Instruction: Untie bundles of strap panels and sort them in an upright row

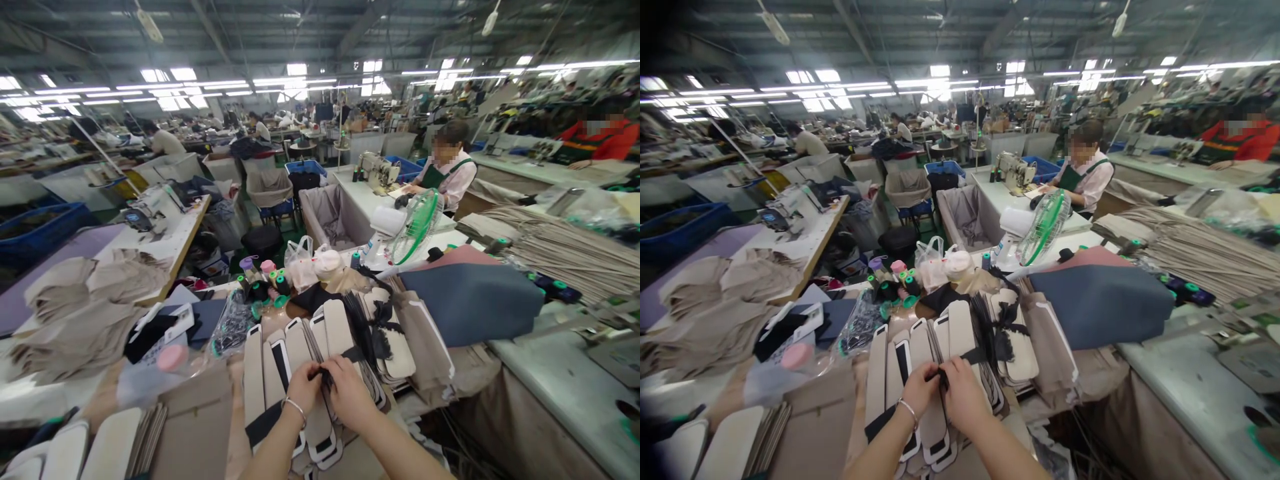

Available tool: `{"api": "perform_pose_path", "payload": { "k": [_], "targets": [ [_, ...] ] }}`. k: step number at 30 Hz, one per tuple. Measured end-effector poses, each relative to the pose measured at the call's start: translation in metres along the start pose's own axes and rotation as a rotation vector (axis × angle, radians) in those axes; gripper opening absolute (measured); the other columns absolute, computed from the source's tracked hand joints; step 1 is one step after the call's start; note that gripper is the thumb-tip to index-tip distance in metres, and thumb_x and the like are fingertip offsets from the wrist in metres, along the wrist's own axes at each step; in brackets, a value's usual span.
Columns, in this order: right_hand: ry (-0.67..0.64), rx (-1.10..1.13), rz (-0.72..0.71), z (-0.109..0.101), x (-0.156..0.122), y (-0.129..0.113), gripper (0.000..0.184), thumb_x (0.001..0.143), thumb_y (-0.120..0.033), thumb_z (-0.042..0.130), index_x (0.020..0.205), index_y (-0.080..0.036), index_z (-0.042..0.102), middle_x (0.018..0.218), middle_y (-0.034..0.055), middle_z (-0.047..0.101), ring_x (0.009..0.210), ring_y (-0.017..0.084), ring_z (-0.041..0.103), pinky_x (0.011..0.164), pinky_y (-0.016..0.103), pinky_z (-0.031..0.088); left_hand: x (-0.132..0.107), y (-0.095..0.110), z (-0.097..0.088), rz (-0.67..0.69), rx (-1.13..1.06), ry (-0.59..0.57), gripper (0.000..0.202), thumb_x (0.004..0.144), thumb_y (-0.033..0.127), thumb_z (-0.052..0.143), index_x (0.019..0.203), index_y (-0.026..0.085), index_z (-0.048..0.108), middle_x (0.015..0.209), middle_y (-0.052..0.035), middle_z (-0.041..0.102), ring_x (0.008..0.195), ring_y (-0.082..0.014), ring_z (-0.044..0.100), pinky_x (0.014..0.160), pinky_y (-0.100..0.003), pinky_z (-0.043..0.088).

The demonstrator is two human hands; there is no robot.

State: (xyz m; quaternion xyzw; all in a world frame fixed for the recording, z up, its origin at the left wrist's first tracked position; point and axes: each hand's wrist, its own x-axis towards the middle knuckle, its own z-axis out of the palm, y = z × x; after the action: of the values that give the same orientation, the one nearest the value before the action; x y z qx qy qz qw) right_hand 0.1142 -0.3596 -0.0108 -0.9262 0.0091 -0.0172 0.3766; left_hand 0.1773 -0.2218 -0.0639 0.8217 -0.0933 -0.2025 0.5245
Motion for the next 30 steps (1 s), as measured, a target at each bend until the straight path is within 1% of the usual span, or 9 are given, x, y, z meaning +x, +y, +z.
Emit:
{"api": "perform_pose_path", "payload": {
  "k": [4, 7, 10, 14, 17, 20, 23, 26, 30],
  "targets": [
    [0.017, 0.078, 0.016, 0.0, 0.007, 0.011, 0.033, 0.08, -0.004, 0.045, 0.098, -0.024, 0.065, 0.102, 0.0047, 0.061, 0.103, 0.021, 0.053, 0.094, 0.033, 0.043, 0.001, 0.005, -0.004, 0.015, -0.013, -0.022, 0.028, 0.07, 0.02, 0.059, 0.097, 0.017, 0.065, 0.066, 0.0027, 0.054, 0.065, -0.015, 0.052, 0.064, -0.027, 0.04],
    [0.025, 0.131, 0.026, -0.002, 0.014, 0.017, 0.024, 0.084, -0.009, 0.046, 0.086, -0.023, 0.065, 0.092, 0.0033, 0.062, 0.097, 0.02, 0.056, 0.088, 0.031, 0.044, -0.002, 0.012, -0.006, 0.029, -0.001, -0.038, 0.019, 0.073, 0.03, 0.063, 0.087, 0.017, 0.067, 0.069, 0.0007, 0.057, 0.068, -0.0161, 0.053, 0.065, -0.027, 0.039],
    [0.044, 0.185, 0.05, -0.005, 0.019, 0.021, 0.02, 0.088, -0.015, 0.046, 0.09, -0.024, 0.064, 0.093, 0.0022, 0.063, 0.092, 0.017, 0.059, 0.085, 0.028, 0.046, -0.004, 0.016, -0.008, 0.028, -0.003, -0.026, 0.025, 0.08, 0.042, 0.059, 0.078, 0.018, 0.066, 0.075, -0.0021, 0.061, 0.075, -0.018, 0.055, 0.069, -0.029, 0.041],
    [0.072, 0.231, 0.097, -0.01, 0.023, 0.025, 0.024, 0.089, -0.015, 0.038, 0.095, -0.022, 0.061, 0.099, 0.0043, 0.063, 0.095, 0.016, 0.06, 0.087, 0.027, 0.046, -0.005, 0.011, -0.011, -0.03, -0.016, -0.014, 0.043, 0.088, 0.052, 0.053, 0.062, 0.017, 0.056, 0.057, 0.0027, 0.049, 0.058, -0.0135, 0.047, 0.061, -0.028, 0.037],
    [0.063, 0.234, 0.097, -0.013, 0.024, 0.026, 0.026, 0.086, -0.012, 0.036, 0.091, -0.022, 0.059, 0.098, 0.0038, 0.062, 0.095, 0.015, 0.059, 0.088, 0.027, 0.045, -0.004, 0.006, -0.012, -0.084, -0.064, -0.043, 0.047, 0.091, 0.056, 0.049, 0.065, 0.017, 0.056, 0.051, 0.0061, 0.044, 0.049, -0.0106, 0.043, 0.055, -0.026, 0.036],
    [0.046, 0.196, 0.091, -0.015, 0.018, 0.021, 0.019, 0.082, -0.012, 0.041, 0.083, -0.022, 0.056, 0.088, 0.0017, 0.059, 0.086, 0.016, 0.058, 0.08, 0.027, 0.044, -0.004, 0.004, -0.012, -0.109, -0.119, -0.061, 0.048, 0.092, 0.057, 0.048, 0.069, 0.016, 0.056, 0.054, 0.0057, 0.048, 0.047, -0.0092, 0.044, 0.054, -0.025, 0.038],
    [0.035, 0.123, 0.098, -0.012, 0.009, 0.011, 0.001, 0.08, -0.022, 0.055, 0.079, -0.022, 0.054, 0.082, 0.0014, 0.056, 0.08, 0.019, 0.054, 0.073, 0.03, 0.04, -0.003, 0.003, -0.01, -0.128, -0.167, -0.07, 0.047, 0.093, 0.056, 0.048, 0.071, 0.015, 0.055, 0.057, 0.0051, 0.051, 0.047, -0.0083, 0.044, 0.051, -0.024, 0.038],
    [0.03, 0.074, 0.095, -0.006, 0.004, 0.002, 0.013, 0.08, -0.03, 0.06, 0.073, -0.022, 0.053, 0.085, 0.0032, 0.056, 0.087, 0.022, 0.052, 0.077, 0.033, 0.038, -0.001, 0.003, -0.007, -0.142, -0.195, -0.053, 0.045, 0.093, 0.055, 0.048, 0.072, 0.016, 0.054, 0.058, 0.0051, 0.052, 0.045, -0.0078, 0.043, 0.049, -0.023, 0.037],
    [0.003, 0.102, 0.099, 0.001, 0.003, -0.001, 0.02, 0.09, -0.026, 0.047, 0.071, -0.022, 0.051, 0.085, 0.0028, 0.055, 0.085, 0.019, 0.053, 0.076, 0.031, 0.038, 0.003, 0.003, -0.005, -0.131, -0.2, 0.003, 0.043, 0.092, 0.053, 0.051, 0.071, 0.016, 0.053, 0.056, 0.0062, 0.047, 0.047, -0.0082, 0.042, 0.05, -0.023, 0.036]
  ]
}}
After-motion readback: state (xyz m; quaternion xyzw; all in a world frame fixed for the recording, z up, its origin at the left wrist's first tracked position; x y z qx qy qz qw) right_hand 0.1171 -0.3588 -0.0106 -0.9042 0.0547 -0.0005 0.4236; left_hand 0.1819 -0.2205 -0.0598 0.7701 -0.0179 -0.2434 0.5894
